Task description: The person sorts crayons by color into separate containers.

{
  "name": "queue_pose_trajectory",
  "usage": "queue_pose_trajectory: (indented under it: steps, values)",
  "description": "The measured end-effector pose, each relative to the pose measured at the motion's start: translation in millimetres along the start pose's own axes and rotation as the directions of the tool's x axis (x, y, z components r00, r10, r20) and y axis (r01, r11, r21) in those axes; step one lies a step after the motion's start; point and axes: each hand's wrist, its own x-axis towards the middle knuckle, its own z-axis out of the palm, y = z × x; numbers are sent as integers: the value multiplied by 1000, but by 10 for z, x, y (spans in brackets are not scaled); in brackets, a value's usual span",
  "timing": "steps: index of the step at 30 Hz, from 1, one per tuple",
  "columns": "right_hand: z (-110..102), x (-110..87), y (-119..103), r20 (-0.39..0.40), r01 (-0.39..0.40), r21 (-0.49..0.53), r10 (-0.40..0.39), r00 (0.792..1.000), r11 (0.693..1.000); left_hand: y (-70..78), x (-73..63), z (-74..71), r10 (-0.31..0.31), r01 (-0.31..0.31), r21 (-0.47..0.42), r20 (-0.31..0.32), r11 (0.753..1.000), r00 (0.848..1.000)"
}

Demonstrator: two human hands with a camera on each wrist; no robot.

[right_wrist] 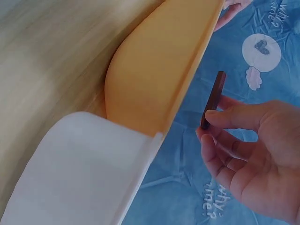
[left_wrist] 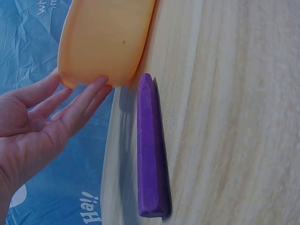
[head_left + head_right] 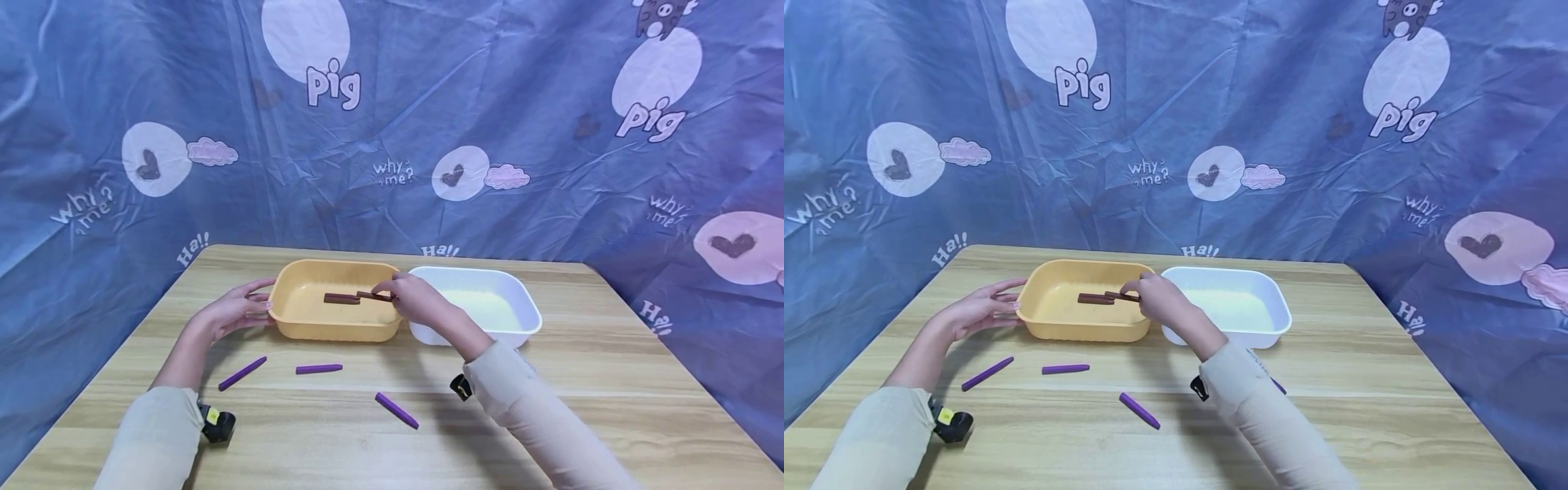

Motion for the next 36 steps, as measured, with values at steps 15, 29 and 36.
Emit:
queue_pose_trajectory:
  steps: [15,29,36]
  values:
    - [239,425,-154,76,-47,-4,47,996,999,-11,-31,-11,-1,1,-1,-1,1000,1000]
    - [457,706,-211,167,-135,-56,142,976,989,17,-39,3,18,-17,-9,15,1000,1000]
    - [544,720,-179,200,-155,-40,159,967,987,12,-34,8,25,-25,-12,19,1000,1000]
